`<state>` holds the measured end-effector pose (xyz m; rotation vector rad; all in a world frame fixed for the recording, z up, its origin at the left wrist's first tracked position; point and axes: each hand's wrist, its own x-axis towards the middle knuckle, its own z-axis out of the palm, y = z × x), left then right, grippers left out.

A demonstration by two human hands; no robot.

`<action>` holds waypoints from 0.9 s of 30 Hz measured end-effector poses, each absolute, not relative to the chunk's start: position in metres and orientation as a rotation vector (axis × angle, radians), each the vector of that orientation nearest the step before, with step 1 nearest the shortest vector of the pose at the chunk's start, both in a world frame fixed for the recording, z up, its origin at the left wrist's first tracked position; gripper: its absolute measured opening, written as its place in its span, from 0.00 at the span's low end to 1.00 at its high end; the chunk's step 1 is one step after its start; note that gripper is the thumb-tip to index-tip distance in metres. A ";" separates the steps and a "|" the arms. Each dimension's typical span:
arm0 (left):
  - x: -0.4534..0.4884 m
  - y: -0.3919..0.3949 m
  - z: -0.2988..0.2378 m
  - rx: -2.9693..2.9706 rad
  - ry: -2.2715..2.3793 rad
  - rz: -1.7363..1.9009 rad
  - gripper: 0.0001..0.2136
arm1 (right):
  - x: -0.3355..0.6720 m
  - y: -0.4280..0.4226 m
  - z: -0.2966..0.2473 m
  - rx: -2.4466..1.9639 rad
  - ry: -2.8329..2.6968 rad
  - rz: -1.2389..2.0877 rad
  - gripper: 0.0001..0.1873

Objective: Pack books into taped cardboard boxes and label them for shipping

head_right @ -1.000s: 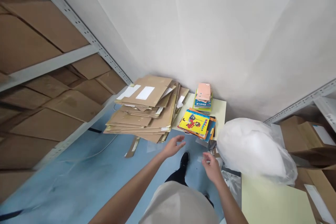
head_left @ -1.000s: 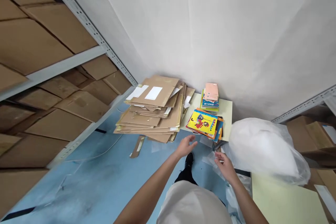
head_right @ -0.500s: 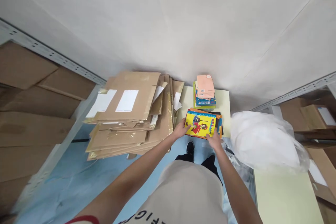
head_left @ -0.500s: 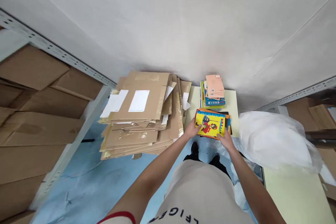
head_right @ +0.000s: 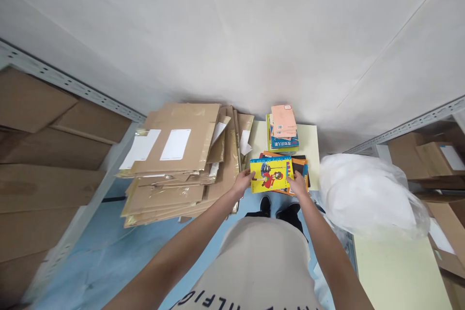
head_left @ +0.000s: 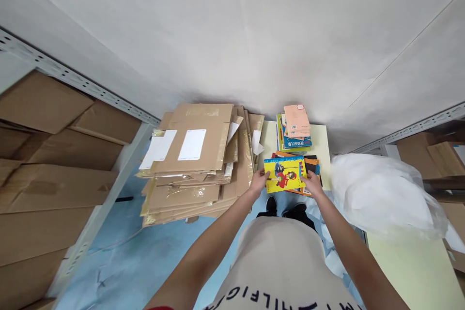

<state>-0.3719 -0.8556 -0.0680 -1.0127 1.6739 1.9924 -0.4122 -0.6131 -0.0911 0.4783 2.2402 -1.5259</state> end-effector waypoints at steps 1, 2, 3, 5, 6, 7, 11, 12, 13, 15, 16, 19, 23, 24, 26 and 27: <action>-0.373 -0.856 -0.065 -1.003 1.645 2.011 0.16 | -0.414 -0.612 -0.090 0.505 2.190 -1.552 0.30; -0.373 -0.856 -0.063 -0.986 1.619 2.028 0.16 | -0.415 -0.612 -0.088 0.536 2.136 -1.568 0.28; -0.374 -0.856 -0.060 -0.965 1.593 2.047 0.16 | -0.416 -0.611 -0.086 0.562 2.085 -1.585 0.26; -0.374 -0.856 -0.053 -0.924 1.548 2.088 0.17 | -0.417 -0.608 -0.081 0.587 2.007 -1.638 0.24; -0.373 -0.857 -0.049 -0.908 1.526 2.115 0.17 | -0.416 -0.607 -0.078 0.602 1.985 -1.664 0.24; -0.371 -0.857 -0.046 -0.896 1.495 2.152 0.16 | -0.414 -0.607 -0.075 0.621 1.976 -1.687 0.25; -0.357 -0.857 -0.034 -0.897 1.294 2.354 0.13 | -0.393 -0.609 -0.061 0.680 1.945 -1.780 0.31; -0.353 -0.856 -0.032 -0.897 1.245 2.403 0.12 | -0.385 -0.611 -0.057 0.670 1.897 -1.824 0.32; -0.348 -0.854 -0.029 -0.886 1.212 2.440 0.11 | -0.378 -0.614 -0.051 0.641 1.828 -1.882 0.33; -0.338 -0.850 -0.025 -0.836 1.171 2.487 0.12 | -0.363 -0.621 -0.037 0.550 1.666 -2.022 0.34; -0.333 -0.846 -0.023 -0.801 1.160 2.498 0.13 | -0.358 -0.625 -0.029 0.499 1.602 -2.088 0.34; -0.318 -0.836 -0.018 -0.682 1.175 2.476 0.17 | -0.347 -0.635 -0.004 0.434 1.587 -2.210 0.31; -0.306 -0.828 -0.014 -0.472 1.292 2.326 0.25 | -0.340 -0.632 0.026 0.457 1.738 -2.218 0.35; -0.305 -0.829 -0.014 -0.427 1.319 2.295 0.27 | -0.338 -0.627 0.033 0.444 1.761 -2.211 0.36; -0.308 -0.831 -0.014 -0.375 1.373 2.253 0.29 | -0.331 -0.613 0.045 0.420 1.800 -2.203 0.37; -0.311 -0.833 -0.013 -0.361 1.401 2.241 0.31 | -0.327 -0.604 0.051 0.419 1.818 -2.206 0.37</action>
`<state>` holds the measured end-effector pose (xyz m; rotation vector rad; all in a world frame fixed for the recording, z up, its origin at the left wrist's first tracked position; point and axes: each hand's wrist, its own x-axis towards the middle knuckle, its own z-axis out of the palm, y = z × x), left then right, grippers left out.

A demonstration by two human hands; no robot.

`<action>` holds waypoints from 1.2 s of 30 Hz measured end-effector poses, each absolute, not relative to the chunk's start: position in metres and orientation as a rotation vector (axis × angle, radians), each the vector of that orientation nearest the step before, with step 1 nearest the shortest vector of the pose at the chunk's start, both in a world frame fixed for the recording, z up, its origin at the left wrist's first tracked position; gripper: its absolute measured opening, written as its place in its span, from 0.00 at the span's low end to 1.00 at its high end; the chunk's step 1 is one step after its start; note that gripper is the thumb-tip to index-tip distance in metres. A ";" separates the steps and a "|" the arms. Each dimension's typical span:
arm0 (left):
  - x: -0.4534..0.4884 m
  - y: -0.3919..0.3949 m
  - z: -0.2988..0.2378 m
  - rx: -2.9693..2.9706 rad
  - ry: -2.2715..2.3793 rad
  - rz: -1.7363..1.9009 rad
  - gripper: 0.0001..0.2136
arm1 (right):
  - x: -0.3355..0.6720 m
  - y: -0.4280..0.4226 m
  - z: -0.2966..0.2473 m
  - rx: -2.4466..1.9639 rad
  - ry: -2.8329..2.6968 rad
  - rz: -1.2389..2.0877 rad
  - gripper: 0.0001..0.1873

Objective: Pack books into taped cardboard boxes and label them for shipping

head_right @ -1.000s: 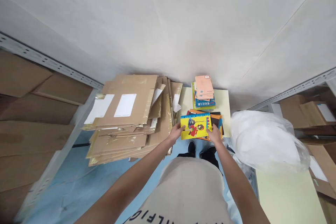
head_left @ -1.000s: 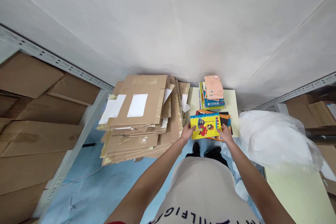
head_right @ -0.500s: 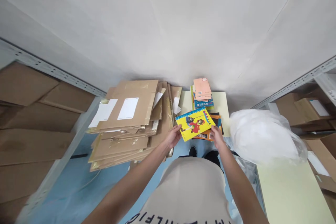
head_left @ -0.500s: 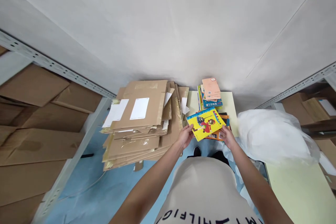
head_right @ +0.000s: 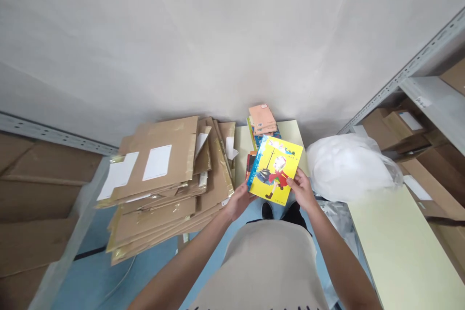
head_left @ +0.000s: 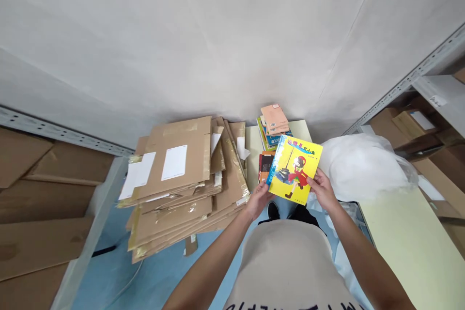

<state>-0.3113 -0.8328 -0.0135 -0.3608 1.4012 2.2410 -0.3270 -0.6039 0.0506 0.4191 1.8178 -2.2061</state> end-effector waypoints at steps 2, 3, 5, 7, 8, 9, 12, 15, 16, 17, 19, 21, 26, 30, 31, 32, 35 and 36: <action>-0.319 -0.835 -0.010 -0.320 1.453 2.237 0.33 | -0.317 -0.585 0.060 0.432 1.842 -2.224 0.36; -0.323 -0.834 -0.007 -0.278 1.474 2.241 0.34 | -0.312 -0.576 0.064 0.443 1.849 -2.239 0.36; -0.330 -0.827 0.004 -0.144 1.501 2.240 0.35 | -0.300 -0.559 0.070 0.461 1.860 -2.281 0.35; -0.334 -0.813 0.018 0.019 1.525 2.198 0.35 | -0.288 -0.543 0.073 0.477 1.875 -2.334 0.34; -0.335 -0.802 0.025 0.089 1.548 2.163 0.34 | -0.281 -0.535 0.075 0.492 1.885 -2.360 0.34; -0.336 -0.790 0.032 0.145 1.580 2.119 0.34 | -0.274 -0.527 0.076 0.511 1.894 -2.384 0.33; -0.335 -0.745 0.046 0.215 1.698 1.961 0.30 | -0.247 -0.498 0.081 0.594 1.917 -2.460 0.32; -0.329 -0.688 0.051 0.299 1.713 1.809 0.23 | -0.213 -0.460 0.083 0.704 1.940 -2.528 0.33; -0.324 -0.667 0.052 0.348 1.683 1.771 0.21 | -0.200 -0.445 0.083 0.753 1.948 -2.540 0.33; -0.319 -0.646 0.052 0.399 1.639 1.738 0.20 | -0.186 -0.430 0.082 0.806 1.955 -2.544 0.34; -0.304 -0.604 0.052 0.486 1.546 1.680 0.19 | -0.157 -0.399 0.078 0.911 1.960 -2.545 0.34; -0.287 -0.565 0.051 0.535 1.495 1.613 0.19 | -0.129 -0.370 0.072 1.005 1.941 -2.553 0.34; -0.253 -0.488 0.047 0.580 1.435 1.455 0.20 | -0.073 -0.316 0.060 1.242 1.859 -2.643 0.32; -0.240 -0.443 0.045 0.568 1.370 1.313 0.23 | -0.044 -0.288 0.058 1.483 1.831 -2.738 0.28; -0.238 -0.433 0.044 0.570 1.372 1.277 0.23 | -0.039 -0.281 0.058 1.547 1.830 -2.755 0.28; -0.236 -0.424 0.043 0.576 1.370 1.244 0.24 | -0.034 -0.274 0.058 1.614 1.829 -2.770 0.29; -0.233 -0.397 0.041 0.592 1.313 1.153 0.24 | -0.020 -0.252 0.060 1.844 1.803 -2.802 0.30; -0.233 -0.390 0.041 0.589 1.286 1.122 0.24 | -0.016 -0.244 0.061 1.939 1.787 -2.796 0.31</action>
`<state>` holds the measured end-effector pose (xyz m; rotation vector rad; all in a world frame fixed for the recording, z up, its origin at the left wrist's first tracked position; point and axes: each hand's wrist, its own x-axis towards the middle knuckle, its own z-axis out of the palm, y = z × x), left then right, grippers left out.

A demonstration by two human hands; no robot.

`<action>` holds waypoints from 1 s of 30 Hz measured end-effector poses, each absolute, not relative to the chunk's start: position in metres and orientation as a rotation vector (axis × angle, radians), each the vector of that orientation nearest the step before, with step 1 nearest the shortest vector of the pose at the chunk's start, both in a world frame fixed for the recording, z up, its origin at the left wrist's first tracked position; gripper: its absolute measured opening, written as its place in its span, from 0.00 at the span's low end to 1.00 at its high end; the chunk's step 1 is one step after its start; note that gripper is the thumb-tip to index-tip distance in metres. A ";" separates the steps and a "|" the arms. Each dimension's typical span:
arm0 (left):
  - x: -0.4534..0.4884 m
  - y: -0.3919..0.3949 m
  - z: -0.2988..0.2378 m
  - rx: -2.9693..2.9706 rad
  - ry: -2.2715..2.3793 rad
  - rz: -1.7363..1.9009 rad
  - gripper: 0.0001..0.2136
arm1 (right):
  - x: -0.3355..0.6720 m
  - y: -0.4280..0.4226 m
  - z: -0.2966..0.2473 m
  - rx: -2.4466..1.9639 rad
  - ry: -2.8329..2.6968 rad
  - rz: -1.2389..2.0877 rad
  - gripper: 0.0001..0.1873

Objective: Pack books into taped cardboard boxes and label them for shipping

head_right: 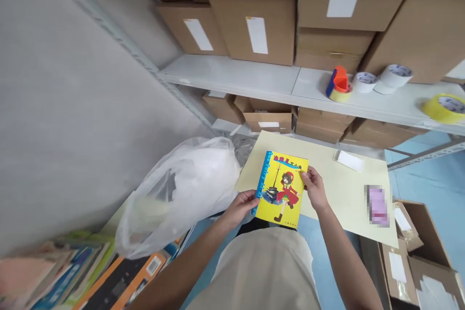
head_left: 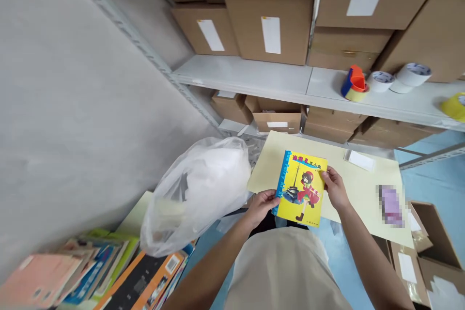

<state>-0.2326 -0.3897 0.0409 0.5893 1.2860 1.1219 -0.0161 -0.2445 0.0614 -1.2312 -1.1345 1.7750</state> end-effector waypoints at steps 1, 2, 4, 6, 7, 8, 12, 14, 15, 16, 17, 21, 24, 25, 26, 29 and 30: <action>-0.233 -0.383 0.041 0.585 1.259 1.091 0.25 | -0.013 -0.238 0.063 -1.269 -1.102 1.725 0.32; -0.234 -0.376 0.041 0.582 1.233 1.062 0.25 | -0.010 -0.232 0.065 -1.309 -1.079 1.674 0.33; -0.237 -0.365 0.041 0.578 1.188 1.024 0.25 | -0.006 -0.224 0.070 -1.377 -1.057 1.583 0.35; -0.241 -0.356 0.039 0.565 1.164 1.025 0.24 | -0.007 -0.221 0.074 -1.417 -1.040 1.537 0.34; -0.244 -0.353 0.037 0.543 1.158 1.038 0.24 | -0.008 -0.220 0.076 -1.426 -1.019 1.527 0.33; -0.246 -0.351 0.034 0.510 1.152 1.051 0.24 | -0.011 -0.219 0.077 -1.428 -0.990 1.522 0.31; -0.253 -0.349 0.018 0.307 1.117 1.053 0.26 | -0.021 -0.216 0.074 -1.392 -0.899 1.473 0.25; -0.255 -0.350 0.011 0.228 1.114 1.061 0.26 | -0.024 -0.214 0.070 -1.399 -0.909 1.437 0.23; -0.255 -0.349 0.009 0.202 1.116 1.075 0.25 | -0.024 -0.213 0.067 -1.421 -0.924 1.419 0.23; -0.256 -0.349 0.007 0.185 1.117 1.089 0.25 | -0.023 -0.212 0.065 -1.449 -0.945 1.409 0.23; -0.258 -0.347 0.007 0.174 1.115 1.101 0.26 | -0.022 -0.211 0.064 -1.476 -0.967 1.408 0.23; -0.262 -0.340 0.009 0.171 1.089 1.135 0.27 | -0.009 -0.205 0.061 -1.442 -1.077 1.519 0.27; -0.261 -0.333 0.014 0.186 1.063 1.156 0.26 | 0.009 -0.194 0.065 -1.276 -1.264 1.613 0.27; -0.260 -0.331 0.016 0.183 1.053 1.164 0.25 | 0.015 -0.189 0.067 -1.213 -1.374 1.611 0.27; -0.258 -0.329 0.018 0.176 1.042 1.169 0.25 | 0.021 -0.183 0.070 -1.152 -1.499 1.585 0.26; -0.252 -0.322 0.021 0.149 1.016 1.163 0.23 | 0.033 -0.164 0.080 -1.001 -1.841 1.390 0.20; -0.251 -0.320 0.021 0.146 1.016 1.151 0.23 | 0.034 -0.159 0.085 -0.965 -1.920 1.299 0.18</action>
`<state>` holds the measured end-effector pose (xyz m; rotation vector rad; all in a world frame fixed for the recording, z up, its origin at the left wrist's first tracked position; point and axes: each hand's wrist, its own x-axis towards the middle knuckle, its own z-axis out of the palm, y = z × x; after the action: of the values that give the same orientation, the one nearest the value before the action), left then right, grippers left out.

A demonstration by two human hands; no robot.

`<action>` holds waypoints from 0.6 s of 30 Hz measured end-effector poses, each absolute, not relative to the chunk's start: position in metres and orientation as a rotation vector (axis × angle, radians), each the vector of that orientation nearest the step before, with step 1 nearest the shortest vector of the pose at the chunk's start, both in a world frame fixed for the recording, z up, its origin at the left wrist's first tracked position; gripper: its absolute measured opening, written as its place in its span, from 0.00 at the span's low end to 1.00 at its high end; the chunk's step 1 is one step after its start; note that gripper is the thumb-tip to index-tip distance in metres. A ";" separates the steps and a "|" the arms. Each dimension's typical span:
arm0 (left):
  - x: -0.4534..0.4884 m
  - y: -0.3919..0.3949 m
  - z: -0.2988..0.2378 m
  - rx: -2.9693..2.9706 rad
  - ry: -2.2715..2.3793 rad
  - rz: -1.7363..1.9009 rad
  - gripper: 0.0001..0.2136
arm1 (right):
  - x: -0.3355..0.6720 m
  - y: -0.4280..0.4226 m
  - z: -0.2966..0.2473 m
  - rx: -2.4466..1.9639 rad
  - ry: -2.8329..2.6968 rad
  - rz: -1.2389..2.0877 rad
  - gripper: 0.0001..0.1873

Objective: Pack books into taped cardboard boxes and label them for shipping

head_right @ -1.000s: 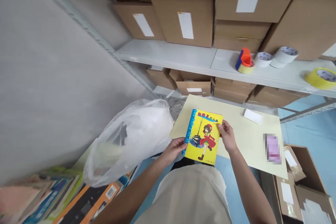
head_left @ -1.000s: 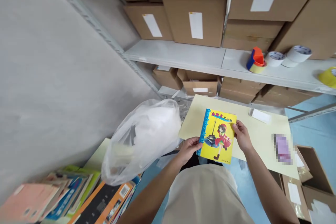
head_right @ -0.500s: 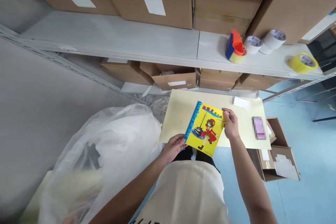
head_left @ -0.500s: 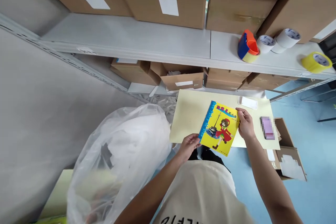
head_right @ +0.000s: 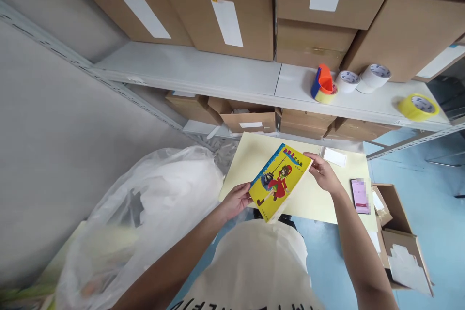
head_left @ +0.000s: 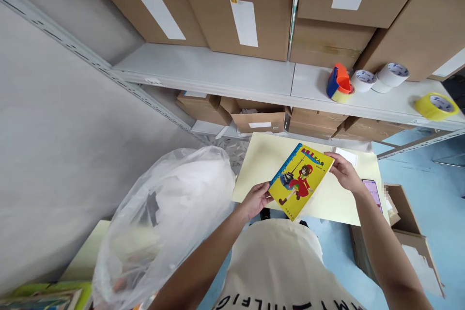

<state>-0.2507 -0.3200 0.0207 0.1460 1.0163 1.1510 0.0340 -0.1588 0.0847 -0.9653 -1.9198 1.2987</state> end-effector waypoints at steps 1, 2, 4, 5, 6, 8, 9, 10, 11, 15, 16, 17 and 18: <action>-0.250 -0.319 0.020 0.148 1.021 1.136 0.22 | 0.033 -0.154 0.089 -0.935 -1.982 1.203 0.17; -0.249 -0.319 0.018 0.159 1.028 1.120 0.21 | 0.031 -0.150 0.094 -0.904 -2.034 1.111 0.15; -0.247 -0.321 0.014 0.197 1.045 1.090 0.20 | 0.024 -0.146 0.102 -0.832 -2.127 0.987 0.14; -0.245 -0.323 0.012 0.224 1.064 1.078 0.21 | 0.019 -0.145 0.106 -0.794 -2.161 0.976 0.13; -0.244 -0.325 0.010 0.252 1.088 1.071 0.22 | 0.013 -0.145 0.108 -0.765 -2.181 1.004 0.13; -0.241 -0.328 0.011 0.295 1.108 1.073 0.27 | 0.003 -0.145 0.111 -0.760 -2.165 1.129 0.14; -0.241 -0.328 0.013 0.312 1.088 1.084 0.31 | -0.001 -0.144 0.112 -0.788 -2.130 1.198 0.15; -0.240 -0.327 0.018 0.335 1.044 1.098 0.35 | -0.004 -0.143 0.112 -0.831 -2.087 1.255 0.16; -0.240 -0.325 0.025 0.370 0.986 1.110 0.39 | -0.006 -0.141 0.112 -0.880 -2.045 1.294 0.17; -0.244 -0.312 0.055 0.709 1.004 1.100 0.40 | -0.010 -0.135 0.115 -1.034 -1.975 1.348 0.18; -0.245 -0.309 0.061 0.820 1.102 1.077 0.36 | -0.011 -0.134 0.117 -1.055 -1.970 1.356 0.18; -0.245 -0.306 0.063 0.919 1.220 1.051 0.32 | -0.012 -0.134 0.118 -1.074 -1.960 1.366 0.18; -0.244 -0.305 0.064 0.992 1.337 1.028 0.28 | -0.013 -0.135 0.120 -1.092 -1.942 1.378 0.19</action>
<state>-0.2439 -0.3046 0.0641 0.9923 1.3374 1.0276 -0.0132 -0.1349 0.1202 -1.0921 -1.9425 1.3778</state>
